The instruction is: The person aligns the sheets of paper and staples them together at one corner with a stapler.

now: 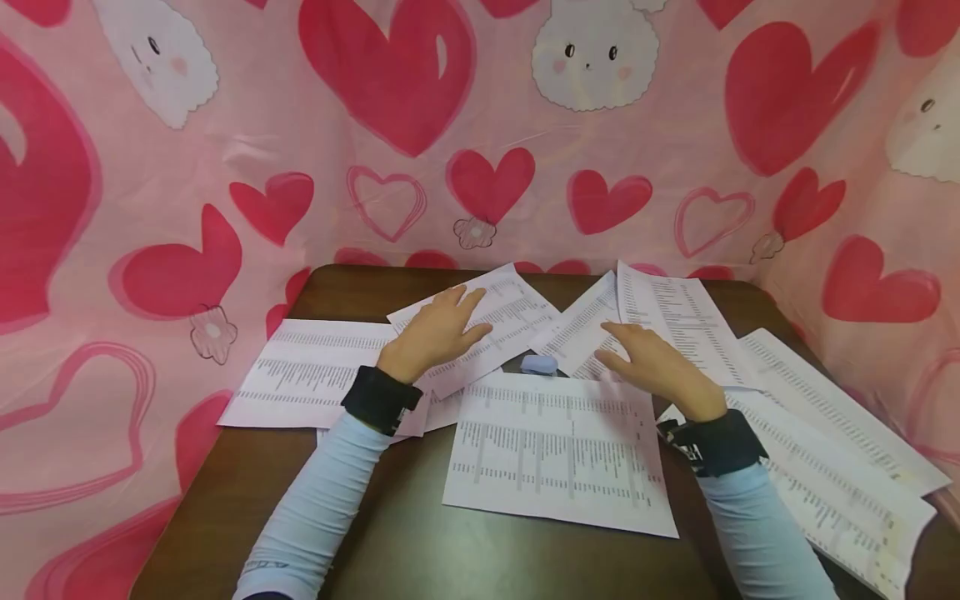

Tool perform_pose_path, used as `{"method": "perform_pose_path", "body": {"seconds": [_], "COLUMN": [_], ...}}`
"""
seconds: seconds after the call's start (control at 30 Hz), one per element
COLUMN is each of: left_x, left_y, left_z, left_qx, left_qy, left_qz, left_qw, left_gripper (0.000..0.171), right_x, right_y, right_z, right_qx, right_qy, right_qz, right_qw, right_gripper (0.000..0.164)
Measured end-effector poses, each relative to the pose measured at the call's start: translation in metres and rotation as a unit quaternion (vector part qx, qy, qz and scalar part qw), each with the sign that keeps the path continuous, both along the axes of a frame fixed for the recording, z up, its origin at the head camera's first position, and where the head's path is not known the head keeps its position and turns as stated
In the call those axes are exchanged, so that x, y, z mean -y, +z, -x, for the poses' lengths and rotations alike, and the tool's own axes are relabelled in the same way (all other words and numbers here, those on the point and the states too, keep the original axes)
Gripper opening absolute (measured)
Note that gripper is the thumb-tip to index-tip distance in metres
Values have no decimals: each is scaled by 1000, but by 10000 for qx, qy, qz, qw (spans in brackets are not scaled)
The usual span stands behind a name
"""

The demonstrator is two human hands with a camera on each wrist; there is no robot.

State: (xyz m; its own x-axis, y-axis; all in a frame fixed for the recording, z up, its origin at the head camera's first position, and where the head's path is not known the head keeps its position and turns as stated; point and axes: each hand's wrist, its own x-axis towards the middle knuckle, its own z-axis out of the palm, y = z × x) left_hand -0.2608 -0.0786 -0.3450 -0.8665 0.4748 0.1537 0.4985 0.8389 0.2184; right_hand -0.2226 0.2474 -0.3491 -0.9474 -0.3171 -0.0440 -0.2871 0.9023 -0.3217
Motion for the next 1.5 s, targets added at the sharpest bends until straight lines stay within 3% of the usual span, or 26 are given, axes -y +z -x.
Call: {"method": "perform_pose_path", "body": {"seconds": [0.3, 0.63, 0.9, 1.03, 1.3, 1.5], "left_x": [-16, -34, -40, -43, -55, -62], "left_y": [-8, -23, -39, -48, -60, -68], "left_z": [1, 2, 2, 4, 3, 1], "left_qx": [94, 151, 428, 572, 345, 448], "left_qy": [-274, -518, -861, -910, -761, -892], "left_qz": [103, 143, 210, 229, 537, 487], "left_qw": [9995, 9984, 9951, 9939, 9951, 9938], "left_gripper": [60, 53, 40, 38, 33, 29], "right_x": [-9, -24, -28, -30, -22, -17], "right_y": [-3, -11, -23, -30, -37, -36], "right_z": [-1, -1, 7, 11, 16, 16], "right_qx": [111, 695, 1075, 1280, 1658, 1614], "right_qy": [13, -191, -303, -368, -401, -204], "right_qz": [-147, -166, -35, -42, 178, 73], "right_qw": [9998, 9973, 9937, 9911, 9852, 9866], "right_gripper": [70, 66, 58, 55, 48, 41]}}
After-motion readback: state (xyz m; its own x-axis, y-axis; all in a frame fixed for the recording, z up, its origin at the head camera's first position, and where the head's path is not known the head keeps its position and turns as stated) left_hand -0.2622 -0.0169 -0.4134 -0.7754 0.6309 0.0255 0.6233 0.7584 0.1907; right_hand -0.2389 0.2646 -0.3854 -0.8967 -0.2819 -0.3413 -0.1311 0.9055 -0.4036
